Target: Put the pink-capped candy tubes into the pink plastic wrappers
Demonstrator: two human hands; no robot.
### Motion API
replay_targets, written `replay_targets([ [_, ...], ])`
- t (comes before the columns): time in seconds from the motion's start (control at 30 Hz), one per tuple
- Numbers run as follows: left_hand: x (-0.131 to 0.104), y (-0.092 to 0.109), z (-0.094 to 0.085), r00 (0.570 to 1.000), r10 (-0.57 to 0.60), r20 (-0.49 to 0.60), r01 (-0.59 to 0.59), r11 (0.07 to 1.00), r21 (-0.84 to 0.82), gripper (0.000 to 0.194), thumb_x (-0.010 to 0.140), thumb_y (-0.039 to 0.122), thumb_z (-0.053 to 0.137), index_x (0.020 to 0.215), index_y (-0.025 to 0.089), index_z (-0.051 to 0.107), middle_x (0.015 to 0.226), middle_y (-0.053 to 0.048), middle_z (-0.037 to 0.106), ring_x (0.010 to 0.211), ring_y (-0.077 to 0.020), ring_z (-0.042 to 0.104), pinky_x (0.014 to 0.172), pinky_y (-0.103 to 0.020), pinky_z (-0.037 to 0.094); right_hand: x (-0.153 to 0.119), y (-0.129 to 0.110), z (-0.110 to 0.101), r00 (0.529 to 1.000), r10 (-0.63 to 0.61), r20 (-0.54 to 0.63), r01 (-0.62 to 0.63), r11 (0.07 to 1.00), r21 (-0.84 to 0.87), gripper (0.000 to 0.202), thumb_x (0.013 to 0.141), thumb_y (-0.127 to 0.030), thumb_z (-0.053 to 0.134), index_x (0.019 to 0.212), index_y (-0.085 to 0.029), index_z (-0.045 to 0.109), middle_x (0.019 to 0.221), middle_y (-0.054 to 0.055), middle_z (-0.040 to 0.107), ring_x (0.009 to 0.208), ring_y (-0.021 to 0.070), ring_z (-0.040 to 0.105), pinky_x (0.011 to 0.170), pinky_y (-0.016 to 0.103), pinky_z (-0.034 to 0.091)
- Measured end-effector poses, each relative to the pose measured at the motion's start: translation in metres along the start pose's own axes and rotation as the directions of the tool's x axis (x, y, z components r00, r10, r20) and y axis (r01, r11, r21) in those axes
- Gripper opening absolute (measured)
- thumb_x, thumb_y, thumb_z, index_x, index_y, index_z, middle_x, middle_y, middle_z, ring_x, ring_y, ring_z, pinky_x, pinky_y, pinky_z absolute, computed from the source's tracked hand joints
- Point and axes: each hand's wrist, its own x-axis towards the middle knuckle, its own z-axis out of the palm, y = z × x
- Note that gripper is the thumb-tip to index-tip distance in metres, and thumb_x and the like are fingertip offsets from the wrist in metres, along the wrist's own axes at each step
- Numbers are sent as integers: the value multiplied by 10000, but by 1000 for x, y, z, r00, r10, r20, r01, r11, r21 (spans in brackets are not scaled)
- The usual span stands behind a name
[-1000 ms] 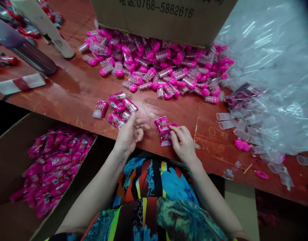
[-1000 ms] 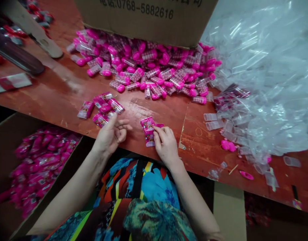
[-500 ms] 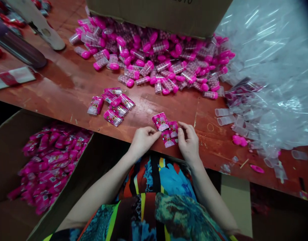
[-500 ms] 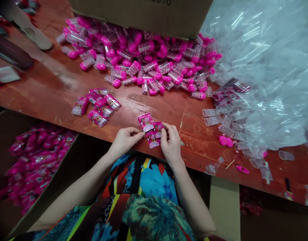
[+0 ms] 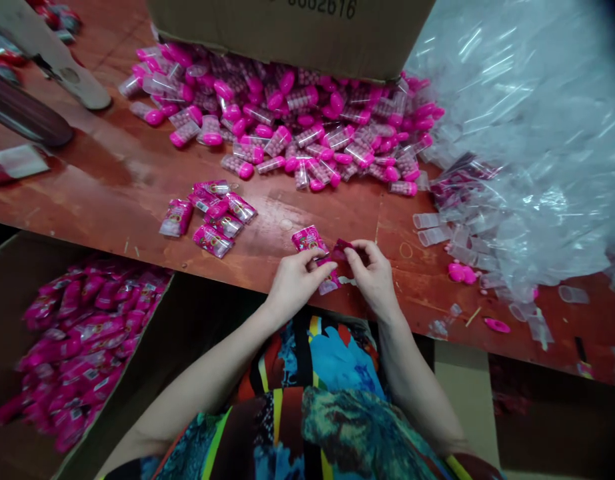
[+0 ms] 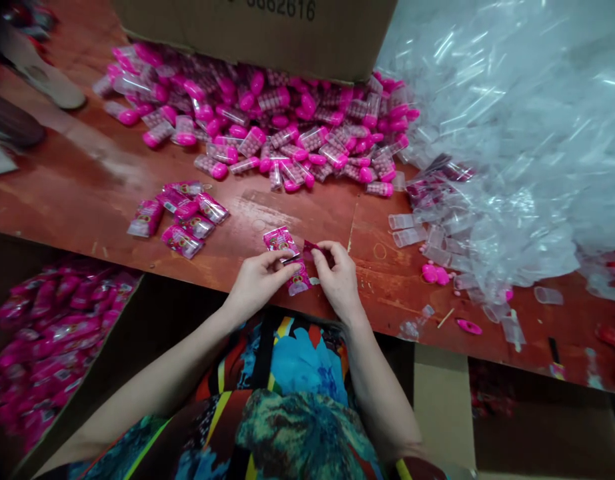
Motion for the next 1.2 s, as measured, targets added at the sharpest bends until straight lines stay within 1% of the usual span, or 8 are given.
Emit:
replay_targets([
  [0.07,7,6,7,998,-27,62,38,982,-184,260,821,310,807,1040,171,821,694,8,659,634,-136,551,650,-266,439,0,-8,1,997,62,53,-72,978,194,214,952,-454,685,1028,-254,690,958,26,711,857,207,654,788,349,545],
  [0.17,14,15,13,992,-87,91,113,933,-342,151,818,304,801,842,154,802,651,4,641,605,-116,537,619,-253,436,4,-16,4,990,117,74,-136,930,343,280,892,-492,749,1030,-259,677,969,20,721,866,194,665,784,332,562],
  [0.33,18,27,6,988,-134,79,154,909,-388,234,767,350,870,887,163,795,507,62,503,494,-86,422,517,-232,328,16,-20,7,976,152,156,-209,858,469,450,845,-506,806,1200,-290,632,955,9,705,826,186,668,711,308,563],
  [0.53,31,28,1,996,-94,-5,86,927,-366,411,762,441,843,570,168,603,432,47,458,419,-61,348,459,-234,201,24,-27,20,985,97,142,-163,797,581,551,837,-424,824,1313,-314,570,904,-33,678,805,161,660,745,296,551],
  [0.6,35,28,1,992,-124,-24,106,920,-378,417,752,485,847,600,164,628,423,44,462,408,-63,349,453,-234,185,26,-29,26,987,84,140,-149,815,560,499,887,-427,774,1322,-304,564,919,-22,696,815,165,666,759,302,549],
  [0.8,47,26,-7,973,-202,114,231,886,-401,485,666,570,899,638,151,654,396,39,457,380,-59,317,445,-237,140,40,-26,32,995,-11,95,-23,935,354,311,1012,-374,605,1307,-272,612,886,-5,688,747,161,620,701,289,500],
  [1.0,62,26,-9,974,-217,59,220,870,-441,518,625,582,922,627,156,627,384,47,449,364,-54,302,440,-240,148,58,-26,39,987,-135,82,120,980,160,280,1032,-295,498,1270,-243,637,1040,49,761,842,191,693,779,322,527],
  [1.2,69,27,-26,970,-233,74,239,835,-496,421,717,494,871,655,176,602,391,60,432,368,-58,297,442,-239,147,89,-26,38,930,-265,253,266,963,31,304,1056,-327,479,1265,-232,678,1035,54,790,850,220,733,792,336,556],
])
